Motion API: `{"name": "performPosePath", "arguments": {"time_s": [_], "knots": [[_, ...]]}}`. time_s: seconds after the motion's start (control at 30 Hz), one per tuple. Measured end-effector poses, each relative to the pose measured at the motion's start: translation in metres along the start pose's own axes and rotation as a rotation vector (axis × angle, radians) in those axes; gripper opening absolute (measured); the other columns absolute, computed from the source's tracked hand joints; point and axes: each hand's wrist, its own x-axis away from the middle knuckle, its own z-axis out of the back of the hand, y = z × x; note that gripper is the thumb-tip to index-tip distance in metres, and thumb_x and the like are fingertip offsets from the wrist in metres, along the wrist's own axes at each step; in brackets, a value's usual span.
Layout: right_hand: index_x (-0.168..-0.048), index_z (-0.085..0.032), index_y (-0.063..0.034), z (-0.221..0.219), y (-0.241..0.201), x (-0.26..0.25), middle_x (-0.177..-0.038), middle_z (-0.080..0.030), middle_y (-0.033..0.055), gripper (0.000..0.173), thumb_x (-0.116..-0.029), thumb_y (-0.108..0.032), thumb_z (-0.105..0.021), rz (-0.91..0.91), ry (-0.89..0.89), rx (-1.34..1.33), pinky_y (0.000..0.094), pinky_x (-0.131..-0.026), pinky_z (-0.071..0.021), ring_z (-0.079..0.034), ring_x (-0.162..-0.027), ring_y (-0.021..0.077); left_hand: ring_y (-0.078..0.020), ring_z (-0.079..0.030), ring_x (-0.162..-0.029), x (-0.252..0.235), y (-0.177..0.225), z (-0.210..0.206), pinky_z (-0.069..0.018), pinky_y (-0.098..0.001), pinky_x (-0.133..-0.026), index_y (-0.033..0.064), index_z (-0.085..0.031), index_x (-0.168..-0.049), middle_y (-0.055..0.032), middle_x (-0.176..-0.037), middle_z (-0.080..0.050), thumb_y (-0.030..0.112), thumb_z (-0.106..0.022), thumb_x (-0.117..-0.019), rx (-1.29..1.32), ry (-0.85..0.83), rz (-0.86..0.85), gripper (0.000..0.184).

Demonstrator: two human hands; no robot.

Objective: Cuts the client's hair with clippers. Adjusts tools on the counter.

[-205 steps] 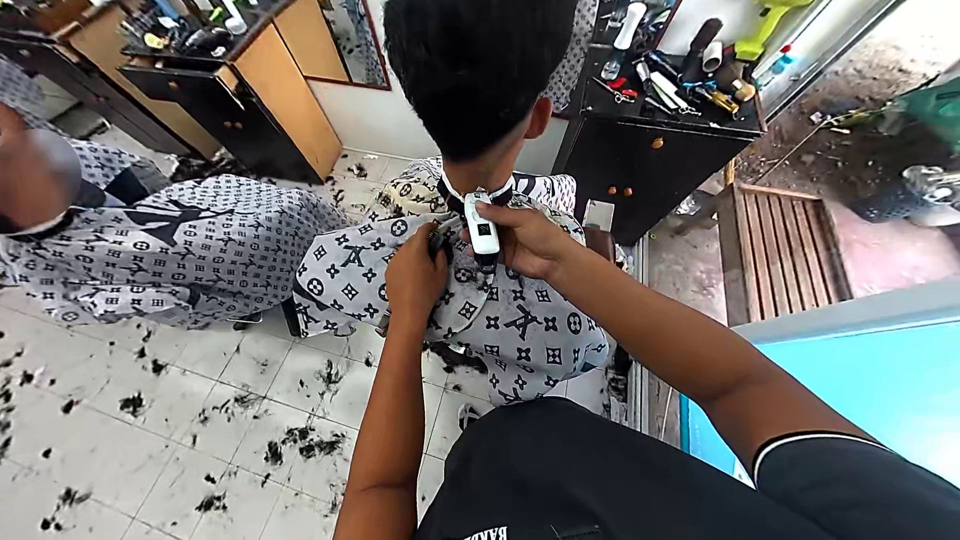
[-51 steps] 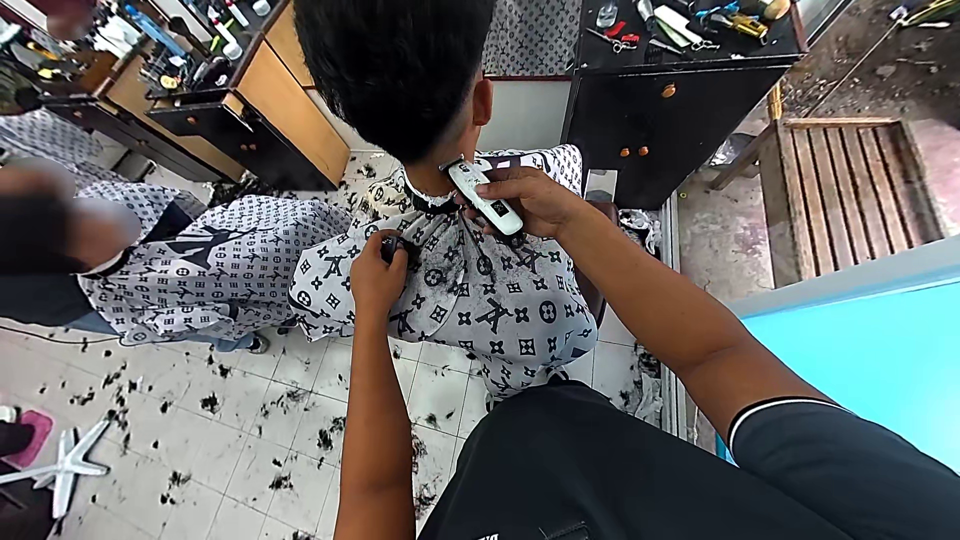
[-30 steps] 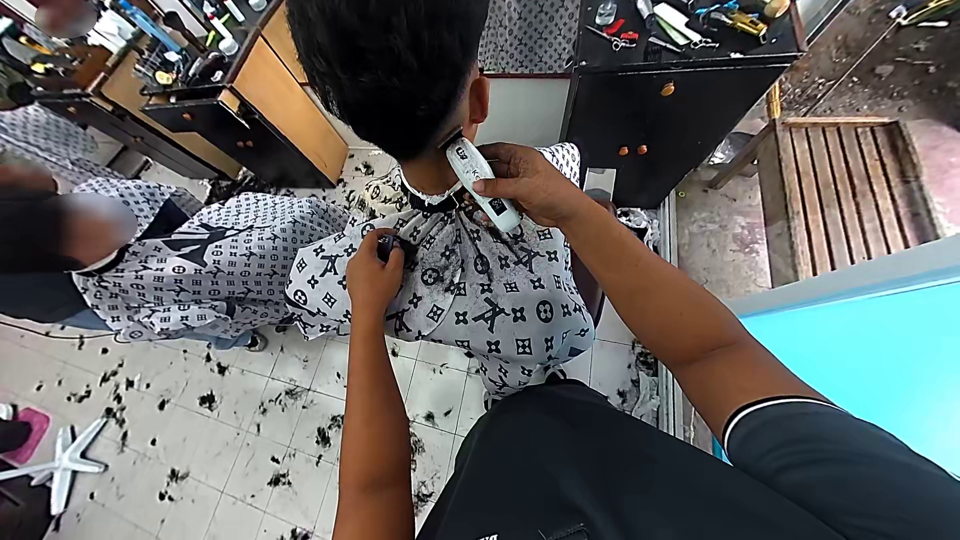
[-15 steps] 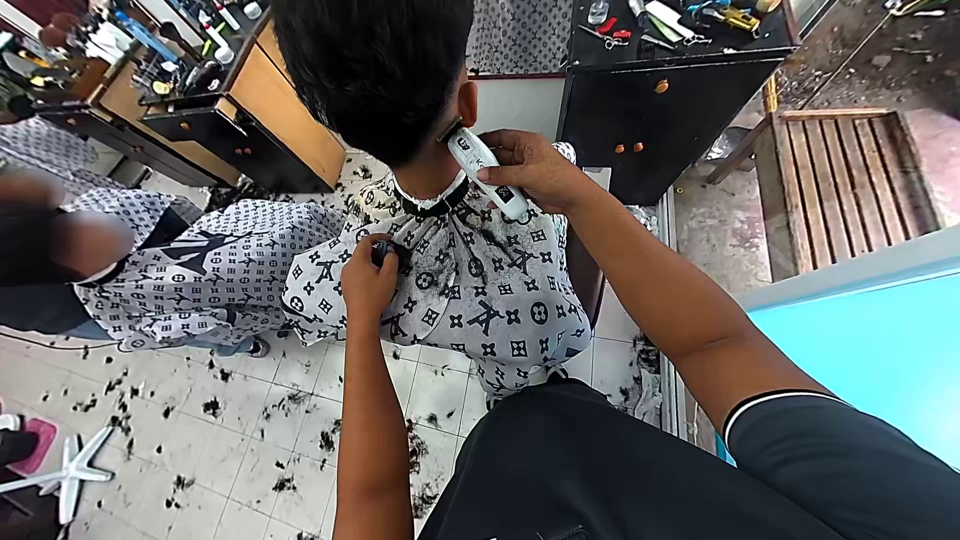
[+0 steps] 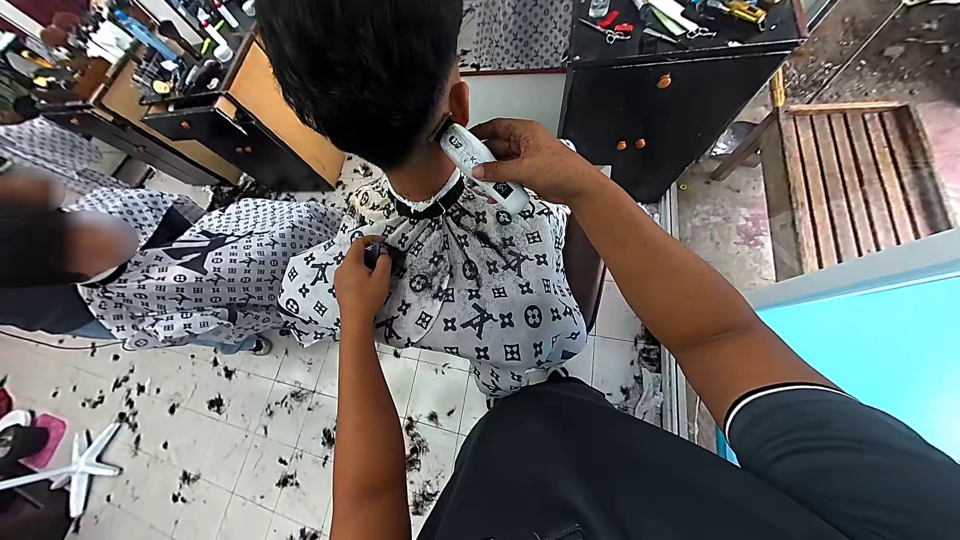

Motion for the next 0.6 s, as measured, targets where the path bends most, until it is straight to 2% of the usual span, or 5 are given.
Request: {"name": "performPosePath", "arguments": {"time_s": [0.1, 0.2, 0.33, 0.6], "knots": [[-0.134, -0.054, 0.0005, 0.007, -0.001, -0.002, -0.11, -0.071, 0.0095, 0.043, -0.0943, -0.006, -0.069, -0.042, -0.018, 0.004, 0.0321, -0.074, -0.0625, -0.072, -0.088, 0.0145, -0.031, -0.065, -0.083, 0.001, 0.001, 0.0, -0.0495, -0.0568, -0.074, 0.0102, -0.067, -0.127, -0.0157, -0.095, -0.07, 0.023, -0.052, -0.1017, -0.005, -0.003, 0.006, 0.032], [-0.131, -0.055, -0.0001, 0.015, 0.0, -0.005, -0.108, -0.071, 0.0096, 0.037, -0.0956, -0.007, -0.065, -0.042, -0.065, -0.08, 0.034, -0.07, -0.0629, -0.072, -0.087, 0.0168, -0.0298, -0.065, -0.082, 0.0, 0.001, 0.0, -0.0497, -0.0557, -0.074, 0.0106, -0.067, -0.126, -0.0149, -0.094, -0.07, 0.023, -0.053, -0.102, -0.002, 0.005, 0.006, 0.031], [-0.13, -0.056, 0.0, 0.025, -0.003, -0.009, -0.103, -0.071, 0.0086, 0.033, -0.0976, -0.006, -0.061, -0.073, -0.135, -0.141, 0.0311, -0.065, -0.0625, -0.072, -0.082, 0.0158, -0.0294, -0.066, -0.083, 0.001, 0.003, -0.001, -0.05, -0.0554, -0.075, 0.0094, -0.067, -0.126, -0.016, -0.095, -0.07, 0.022, -0.053, -0.1015, 0.005, 0.013, 0.015, 0.031], [-0.129, -0.057, -0.0011, 0.044, -0.003, -0.019, -0.109, -0.072, 0.0112, 0.033, -0.0984, -0.013, -0.058, -0.06, -0.264, -0.206, 0.031, -0.065, -0.0628, -0.073, -0.085, 0.0183, -0.031, -0.066, -0.084, 0.001, 0.004, -0.002, -0.0501, -0.0567, -0.076, 0.0071, -0.066, -0.128, -0.0176, -0.095, -0.069, 0.022, -0.052, -0.1004, -0.002, 0.019, 0.036, 0.034]]}}
